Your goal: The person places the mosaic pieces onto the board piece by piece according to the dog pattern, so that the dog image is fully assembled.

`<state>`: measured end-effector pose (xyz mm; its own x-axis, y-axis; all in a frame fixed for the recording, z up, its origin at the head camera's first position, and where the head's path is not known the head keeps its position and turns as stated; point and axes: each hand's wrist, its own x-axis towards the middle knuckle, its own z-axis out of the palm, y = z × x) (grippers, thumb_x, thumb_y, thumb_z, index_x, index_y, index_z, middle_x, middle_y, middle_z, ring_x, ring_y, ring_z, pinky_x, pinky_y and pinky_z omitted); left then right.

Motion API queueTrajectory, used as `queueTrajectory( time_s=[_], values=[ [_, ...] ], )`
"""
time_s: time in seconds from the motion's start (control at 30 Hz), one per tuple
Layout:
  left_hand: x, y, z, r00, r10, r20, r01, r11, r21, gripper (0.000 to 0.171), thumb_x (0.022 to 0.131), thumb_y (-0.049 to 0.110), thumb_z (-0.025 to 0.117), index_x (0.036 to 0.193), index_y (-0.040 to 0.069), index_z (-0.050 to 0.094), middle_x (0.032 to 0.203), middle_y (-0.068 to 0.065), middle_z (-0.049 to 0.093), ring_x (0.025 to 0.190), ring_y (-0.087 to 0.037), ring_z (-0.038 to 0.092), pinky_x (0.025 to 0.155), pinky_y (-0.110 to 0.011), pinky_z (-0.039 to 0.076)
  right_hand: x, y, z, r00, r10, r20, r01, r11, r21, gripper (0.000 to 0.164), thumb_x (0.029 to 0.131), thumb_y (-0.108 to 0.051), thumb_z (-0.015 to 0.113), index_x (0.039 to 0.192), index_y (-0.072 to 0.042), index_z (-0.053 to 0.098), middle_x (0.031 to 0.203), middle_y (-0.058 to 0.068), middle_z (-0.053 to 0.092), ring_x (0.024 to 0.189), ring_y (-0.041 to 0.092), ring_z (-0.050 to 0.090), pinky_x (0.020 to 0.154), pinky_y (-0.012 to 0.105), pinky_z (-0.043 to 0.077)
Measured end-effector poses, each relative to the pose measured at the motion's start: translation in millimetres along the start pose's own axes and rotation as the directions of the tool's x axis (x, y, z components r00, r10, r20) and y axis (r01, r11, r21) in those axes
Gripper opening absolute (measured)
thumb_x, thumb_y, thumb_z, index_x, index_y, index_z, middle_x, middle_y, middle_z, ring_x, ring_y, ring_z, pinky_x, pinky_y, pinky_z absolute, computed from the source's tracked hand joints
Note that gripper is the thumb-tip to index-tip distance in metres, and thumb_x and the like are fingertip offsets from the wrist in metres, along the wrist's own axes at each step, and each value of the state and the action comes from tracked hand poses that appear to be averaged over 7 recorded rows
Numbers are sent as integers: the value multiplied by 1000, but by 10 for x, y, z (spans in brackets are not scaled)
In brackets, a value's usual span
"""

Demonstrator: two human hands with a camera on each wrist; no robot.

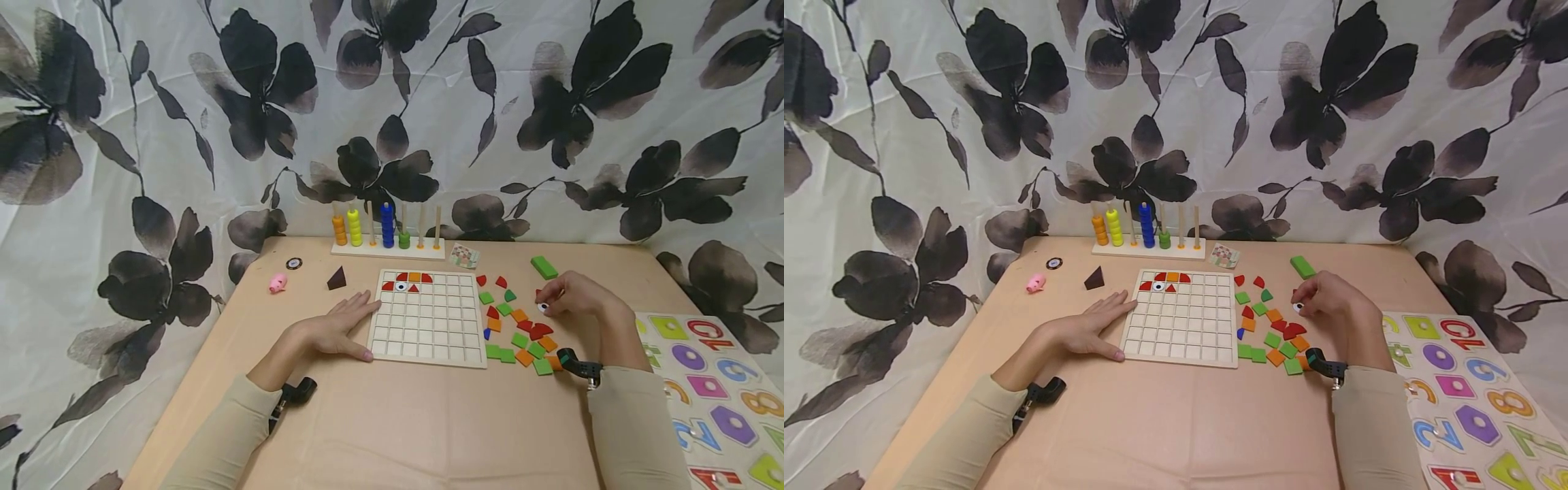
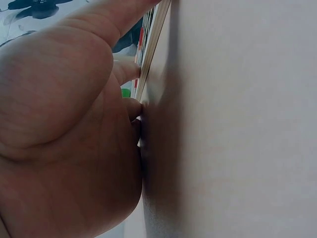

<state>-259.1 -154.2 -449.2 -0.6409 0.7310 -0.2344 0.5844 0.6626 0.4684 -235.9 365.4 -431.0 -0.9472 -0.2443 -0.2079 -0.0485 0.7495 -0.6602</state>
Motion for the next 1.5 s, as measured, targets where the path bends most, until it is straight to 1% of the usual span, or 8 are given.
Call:
queueTrajectory(
  time_s=[0.27, 0.4, 0.53, 0.73, 0.9, 1.07, 1.27, 1.5],
  values=[
    [0, 5, -12, 1000, -2, -2, 2, 1000, -3, 109, 75, 64, 69, 156, 23, 9, 161, -9, -7, 147, -26, -9, 118, -46, -2, 30, -11, -5, 1000, 6, -17, -7, 999, -44, 16, 82, -15, 77, 90, -6, 67, 85, 7, 63, 86, 25, 50, 72, 32, 44],
    [-11, 6, -11, 1000, -6, -1, 6, 1000, -5, 109, 75, 64, 69, 156, 23, 9, 161, -9, -7, 147, -26, -9, 118, -46, -2, 81, -92, 40, 996, -37, -77, 36, 999, -10, 18, 85, -16, 73, 101, -7, 71, 92, 7, 68, 89, 26, 53, 75, 33, 48],
    [-22, 7, -12, 1000, -5, 3, 5, 1000, 2, 109, 75, 64, 69, 156, 23, 9, 161, -9, -7, 147, -27, -9, 118, -46, -2, 174, -260, 136, 985, -80, -154, 86, 996, 33, 23, 89, -16, 69, 110, -8, 71, 103, 7, 69, 88, 27, 57, 73, 36, 55],
    [-32, 10, -10, 1000, -14, 13, 15, 1000, -11, 109, 74, 65, 69, 156, 24, 9, 161, -9, -7, 147, -26, -9, 118, -47, -2, 355, -619, 349, 956, -159, -246, 169, 986, 18, 17, 89, -21, 70, 103, -10, 71, 93, 5, 67, 83, 27, 54, 70, 36, 51],
    [-25, 9, -1, 1000, -8, 14, 9, 1000, -13, 109, 74, 65, 69, 156, 25, 9, 161, -9, -7, 147, -26, -9, 118, -47, -2, 627, -904, 571, 946, -241, -215, 256, 966, 46, 10, 86, -17, 73, 94, -12, 69, 90, 5, 64, 82, 24, 56, 71, 32, 49],
    [-17, 7, 0, 1000, 7, 4, -7, 1000, 3, 109, 75, 64, 69, 156, 22, 9, 161, -10, -6, 147, -27, -8, 118, -48, -1, 930, -1174, 745, 941, -304, -150, 317, 946, 72, 14, 83, -12, 75, 93, -6, 68, 89, 5, 63, 85, 22, 57, 70, 32, 52],
    [-13, 23, -7, 1000, 8, 3, -8, 1000, -1, 109, 75, 64, 69, 156, 22, 9, 161, -10, -6, 147, -27, -8, 118, -48, -1, 1168, -1379, 895, 933, -340, -119, 341, 940, -17, 7, 83, -11, 76, 88, -9, 73, 80, -3, 68, 75, 19, 57, 63, 31, 49],
    [-4, -9, -1, 1000, -3, -3, 3, 1000, 9, 109, 75, 65, 68, 156, 23, 9, 161, -10, -6, 147, -26, -8, 118, -47, -2, 1234, -1528, 1001, 949, -302, -86, 299, 953, -50, 5, 83, -11, 76, 86, -7, 74, 72, 0, 67, 61, 20, 58, 55, 29, 48]
  ],
)
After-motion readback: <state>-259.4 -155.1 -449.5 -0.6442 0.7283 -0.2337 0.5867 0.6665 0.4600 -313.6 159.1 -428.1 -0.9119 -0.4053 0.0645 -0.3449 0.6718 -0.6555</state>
